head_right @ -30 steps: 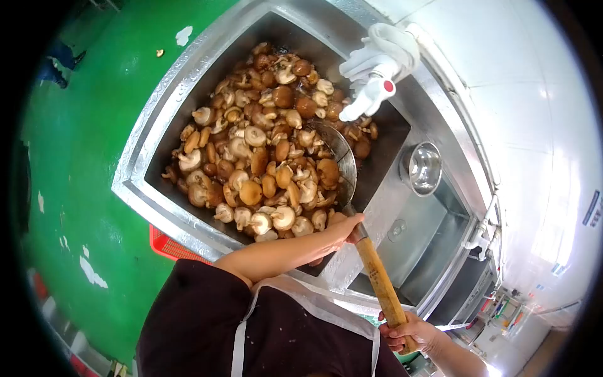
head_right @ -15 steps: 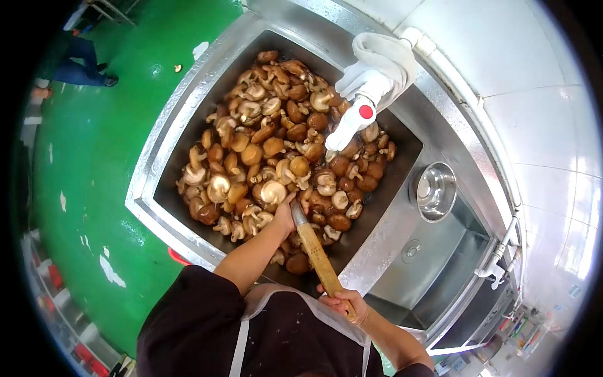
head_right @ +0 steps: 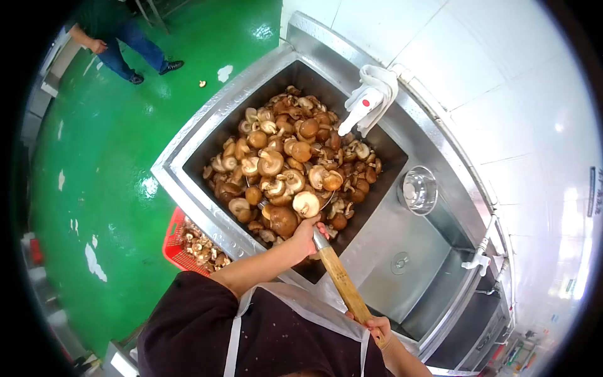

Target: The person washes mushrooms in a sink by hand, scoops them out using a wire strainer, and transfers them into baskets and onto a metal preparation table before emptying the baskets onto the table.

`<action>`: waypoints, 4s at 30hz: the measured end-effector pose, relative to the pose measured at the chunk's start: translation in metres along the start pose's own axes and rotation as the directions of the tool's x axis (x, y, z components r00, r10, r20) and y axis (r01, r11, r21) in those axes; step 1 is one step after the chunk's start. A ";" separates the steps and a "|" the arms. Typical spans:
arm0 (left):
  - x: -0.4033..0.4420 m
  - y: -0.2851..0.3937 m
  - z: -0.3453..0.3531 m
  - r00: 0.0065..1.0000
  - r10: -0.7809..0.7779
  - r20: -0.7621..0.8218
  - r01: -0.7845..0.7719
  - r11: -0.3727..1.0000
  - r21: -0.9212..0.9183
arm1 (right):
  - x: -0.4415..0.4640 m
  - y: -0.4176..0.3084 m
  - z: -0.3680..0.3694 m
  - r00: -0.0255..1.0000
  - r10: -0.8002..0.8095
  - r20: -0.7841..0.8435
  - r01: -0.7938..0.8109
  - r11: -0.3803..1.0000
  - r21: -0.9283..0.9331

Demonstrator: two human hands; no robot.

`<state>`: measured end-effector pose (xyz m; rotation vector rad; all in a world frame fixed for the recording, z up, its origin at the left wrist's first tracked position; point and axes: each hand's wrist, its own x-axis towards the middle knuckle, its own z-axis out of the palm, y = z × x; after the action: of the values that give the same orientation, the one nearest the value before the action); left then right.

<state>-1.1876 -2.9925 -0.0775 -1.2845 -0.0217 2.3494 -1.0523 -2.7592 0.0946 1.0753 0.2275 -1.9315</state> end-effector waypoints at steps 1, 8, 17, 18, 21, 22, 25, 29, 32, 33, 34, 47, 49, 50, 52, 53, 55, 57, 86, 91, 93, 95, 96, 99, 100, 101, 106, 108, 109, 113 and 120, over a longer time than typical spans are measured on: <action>-0.005 -0.009 -0.002 1.000 -0.003 0.018 0.003 1.000 0.005 | -0.009 0.007 0.000 0.999 -0.016 -0.039 0.016 1.000 0.004; -0.045 -0.071 -0.009 0.996 0.049 0.071 -0.054 0.995 0.078 | -0.077 0.042 -0.049 0.929 0.125 0.347 -0.187 0.971 0.149; -0.087 -0.116 -0.044 0.991 0.069 0.116 -0.075 0.996 0.049 | -0.114 0.102 -0.048 0.870 0.224 0.439 -0.276 0.960 0.056; -0.090 -0.120 -0.048 0.990 0.076 0.118 -0.085 0.994 0.068 | -0.117 0.104 -0.057 0.865 0.231 0.446 -0.278 0.960 0.042; -0.100 -0.135 -0.049 0.985 0.105 0.138 -0.119 0.988 0.095 | -0.130 0.108 -0.074 0.871 0.233 0.433 -0.263 0.965 0.010; -0.108 -0.140 -0.045 0.981 0.120 0.154 -0.134 0.988 0.082 | -0.136 0.107 -0.077 0.877 0.229 0.423 -0.254 0.967 0.001; -0.126 -0.146 -0.054 0.967 0.176 0.182 -0.180 0.984 0.004 | -0.147 0.103 -0.086 0.878 0.283 0.387 -0.276 0.958 -0.074; -0.157 -0.146 -0.077 0.930 0.302 0.208 -0.286 0.953 -0.101 | -0.152 0.104 -0.082 0.862 0.412 0.297 -0.371 0.910 -0.186; -0.183 -0.146 -0.095 0.881 0.423 0.214 -0.384 0.901 -0.199 | -0.144 0.090 -0.082 0.838 0.505 0.209 -0.439 0.850 -0.292; -0.199 -0.141 -0.115 0.864 0.458 0.210 -0.411 0.881 -0.232 | -0.136 0.101 -0.081 0.826 0.534 0.180 -0.460 0.824 -0.332; -0.218 -0.135 -0.144 0.855 0.486 0.180 -0.432 0.861 -0.270 | -0.132 0.126 -0.083 0.824 0.548 0.145 -0.470 0.803 -0.365; -0.193 -0.053 -0.374 0.837 0.505 -0.212 -0.534 0.665 -0.522 | 0.065 0.157 -0.121 0.686 0.684 -0.248 -0.719 0.586 -0.374; -0.175 -0.040 -0.432 0.864 0.427 -0.266 -0.501 0.687 -0.526 | 0.100 0.198 -0.124 0.692 0.667 -0.277 -0.722 0.643 -0.257; -0.159 -0.028 -0.460 0.880 0.381 -0.283 -0.475 0.694 -0.541 | 0.123 0.210 -0.127 0.678 0.685 -0.266 -0.733 0.658 -0.174; -0.121 -0.004 -0.517 0.890 0.329 -0.317 -0.453 0.720 -0.526 | 0.172 0.229 -0.136 0.628 0.754 -0.192 -0.765 0.643 0.025; -0.103 0.009 -0.545 0.876 0.321 -0.360 -0.472 0.722 -0.506 | 0.201 0.240 -0.141 0.623 0.770 -0.138 -0.767 0.636 0.087; -0.076 0.039 -0.590 0.845 0.307 -0.437 -0.504 0.729 -0.463 | 0.263 0.259 -0.151 0.622 0.782 -0.025 -0.763 0.613 0.203; -0.041 0.065 -0.643 0.843 0.288 -0.455 -0.499 0.735 -0.459 | 0.316 0.268 -0.169 0.631 0.774 -0.054 -0.728 0.614 0.304; -0.084 0.014 -0.582 0.336 0.530 -0.779 -0.641 0.734 0.223 | 0.262 0.192 -0.181 0.805 0.291 -0.517 -0.358 -0.457 -0.814; -0.142 -0.047 -0.519 0.750 0.384 -0.539 -0.608 0.721 -0.332 | 0.165 0.184 -0.168 0.951 0.197 -0.239 0.033 -0.832 -0.554; -0.157 -0.078 -0.478 0.752 0.387 -0.534 -0.613 0.708 -0.350 | 0.114 0.162 -0.167 0.982 0.169 -0.082 0.122 -0.906 -0.406; -0.184 -0.110 -0.429 0.804 0.454 -0.385 -0.589 0.697 -0.409 | 0.062 0.134 -0.168 0.991 0.130 0.015 0.129 -0.947 -0.294; -0.193 -0.122 -0.404 0.815 0.484 -0.319 -0.579 0.694 -0.427 | 0.038 0.120 -0.170 0.995 0.090 0.037 0.096 -0.959 -0.268; -0.230 -0.147 -0.318 0.824 0.562 -0.077 -0.542 0.741 -0.396 | -0.017 0.088 -0.181 0.992 -0.088 0.092 -0.061 -0.964 -0.257; -0.233 -0.147 -0.293 0.804 0.584 0.111 -0.519 0.781 -0.348 | -0.029 0.081 -0.185 0.982 -0.156 0.107 -0.122 -0.956 -0.268; -0.235 -0.148 -0.270 0.764 0.580 0.283 -0.505 0.810 -0.300 | -0.043 0.076 -0.191 0.966 -0.195 0.167 -0.123 -0.923 -0.365; -0.211 -0.139 -0.152 0.481 0.107 0.870 -0.321 0.945 0.061 | -0.078 0.063 -0.215 0.927 -0.266 0.265 -0.001 -0.708 -0.706; -0.202 -0.144 -0.095 0.460 0.000 0.888 -0.343 0.922 0.178 | -0.082 0.065 -0.227 0.827 -0.475 0.300 -0.156 -0.707 -0.690; -0.204 -0.151 -0.069 0.522 0.014 0.853 -0.376 0.902 0.215 | -0.083 0.072 -0.220 0.686 -0.620 0.380 -0.228 -0.680 -0.697; -0.147 -0.160 -0.027 0.666 0.153 0.730 -0.456 0.858 0.236 | -0.094 0.080 -0.174 0.316 -0.828 0.464 -0.510 -0.560 -0.653; -0.066 -0.098 0.055 0.811 0.245 0.531 -0.426 0.870 0.249 | -0.046 0.064 -0.055 0.240 -0.859 0.452 -0.642 -0.490 -0.590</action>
<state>-1.1637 -2.9200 0.0281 -0.5273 0.5018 2.7581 -0.9601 -2.7403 0.1115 0.1838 3.0198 0.0040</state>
